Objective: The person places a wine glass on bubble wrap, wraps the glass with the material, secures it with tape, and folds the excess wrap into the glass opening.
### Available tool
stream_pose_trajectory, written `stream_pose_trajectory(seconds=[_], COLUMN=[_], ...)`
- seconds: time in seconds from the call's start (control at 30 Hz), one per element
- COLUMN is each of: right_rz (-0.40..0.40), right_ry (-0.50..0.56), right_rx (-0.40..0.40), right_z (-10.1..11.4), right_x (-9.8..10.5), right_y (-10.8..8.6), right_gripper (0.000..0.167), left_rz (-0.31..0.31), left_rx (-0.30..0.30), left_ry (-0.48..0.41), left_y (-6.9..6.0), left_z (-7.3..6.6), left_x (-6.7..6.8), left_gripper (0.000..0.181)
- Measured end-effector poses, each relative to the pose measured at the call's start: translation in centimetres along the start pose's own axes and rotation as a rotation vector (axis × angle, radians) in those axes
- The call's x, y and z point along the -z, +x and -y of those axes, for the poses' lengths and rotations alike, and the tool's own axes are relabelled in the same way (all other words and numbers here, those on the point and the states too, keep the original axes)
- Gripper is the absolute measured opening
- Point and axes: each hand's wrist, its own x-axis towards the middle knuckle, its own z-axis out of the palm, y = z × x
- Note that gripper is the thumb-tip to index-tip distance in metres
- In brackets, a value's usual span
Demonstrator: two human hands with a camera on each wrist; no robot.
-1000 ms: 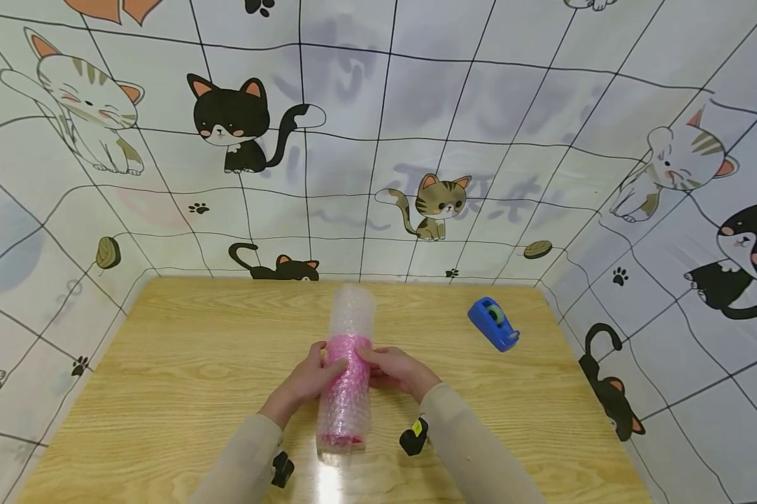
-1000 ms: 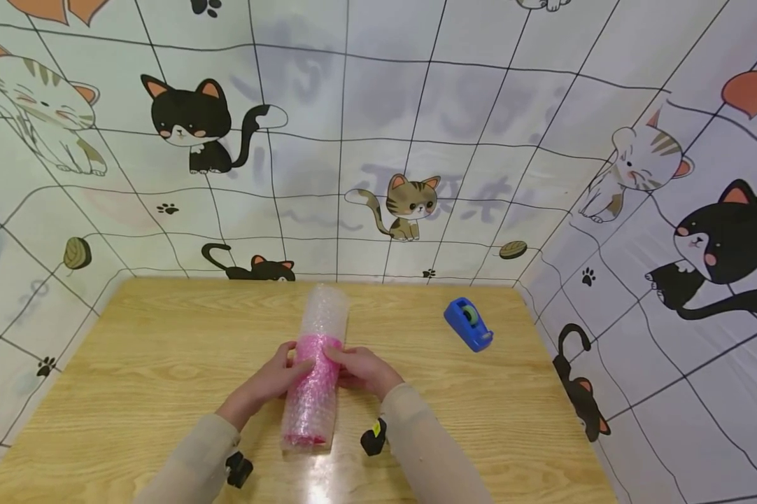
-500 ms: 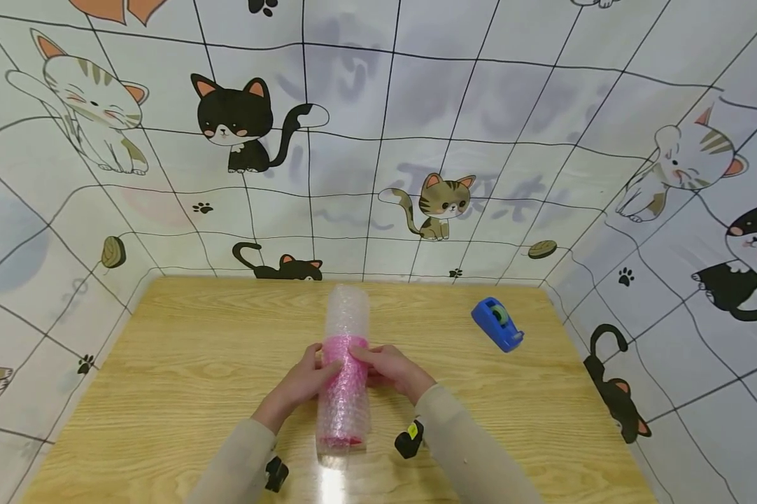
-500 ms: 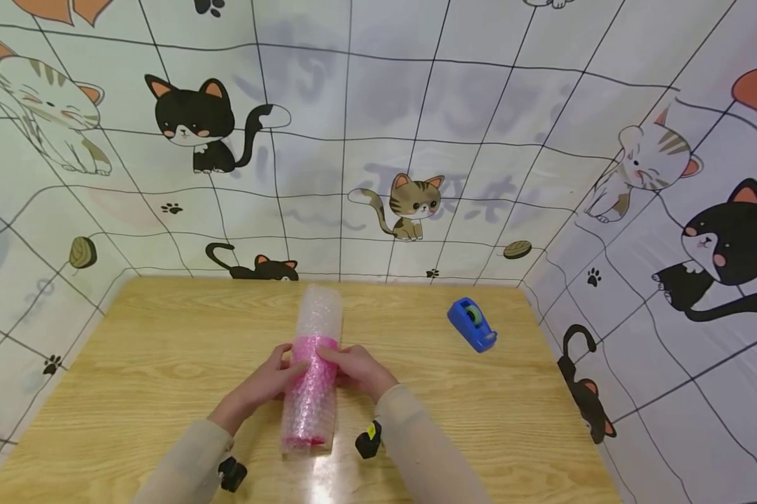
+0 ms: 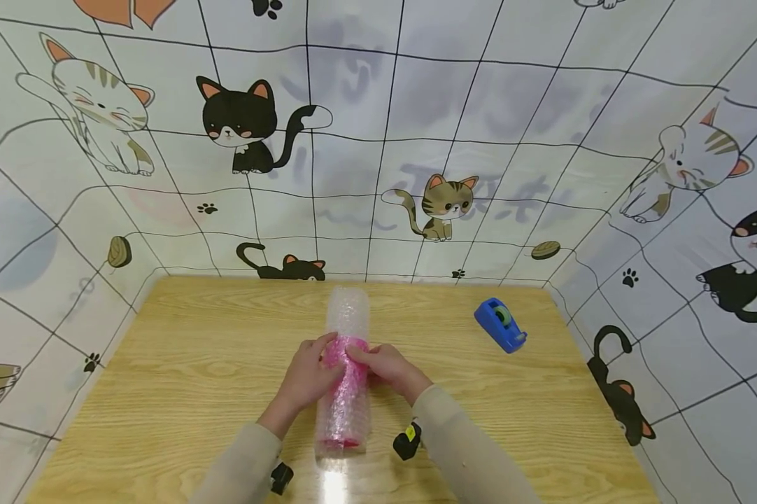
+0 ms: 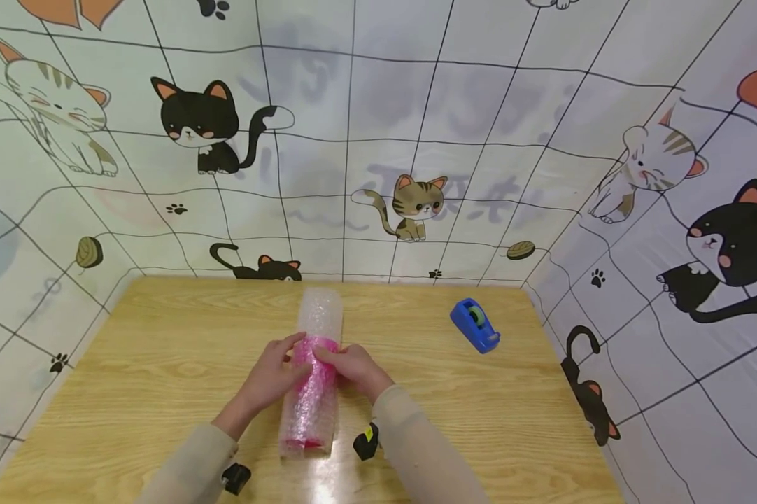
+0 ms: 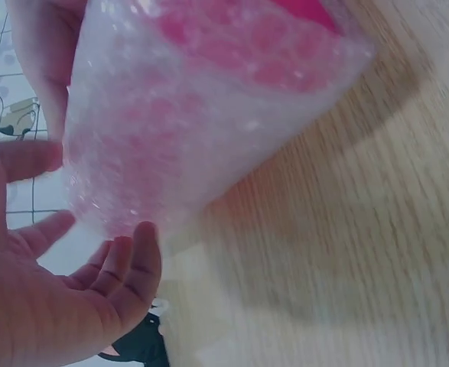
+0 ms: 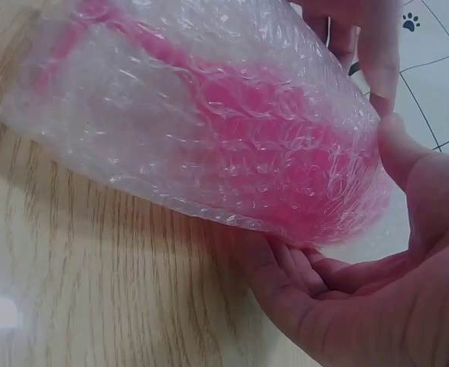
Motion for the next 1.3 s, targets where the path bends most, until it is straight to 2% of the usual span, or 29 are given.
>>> stream_pose_trajectory(seconds=[0.13,0.27,0.47,0.57,0.67,1.0,1.1,1.3], right_rz=[-0.052,-0.081,-0.092,-0.088,-0.075,-0.089,-0.101,-0.111], right_ry=[-0.045,-0.041,0.126,0.167,0.194,0.299,0.292,0.212], right_rx=[-0.005,0.012,0.02,0.047,0.083,0.101,0.105,0.09], right_z=[0.4,0.5,0.0,-0.5,-1.0,-1.3,-1.5,-1.9], right_x=[-0.4,-0.7,-0.7,-0.6,-0.4,-0.5,-0.5,-0.5], right_y=[-0.5,-0.9,-0.6,-0.3,-0.2,-0.2,-0.1,0.1], right_gripper=[0.063,0.059,0.04,0.033,0.031,0.031,0.028,0.028], left_rz=[-0.002,-0.018,0.012,0.026,0.041,0.071,0.079,0.084], left_rx=[0.022,0.028,0.054,0.069,0.083,0.132,0.143,0.154], left_ry=[0.058,0.088,0.022,-0.016,-0.046,-0.092,-0.105,-0.114], left_y=[-0.1,-0.2,-0.1,-0.3,-0.4,-0.4,-0.4,-0.6], left_z=[-0.1,0.3,0.7,0.6,0.8,1.3,1.3,1.6], left_x=[-0.3,-0.2,0.3,0.7,0.8,1.0,1.0,1.2], left_gripper=[0.074,0.076,0.074,0.073,0.073,0.072,0.072,0.072])
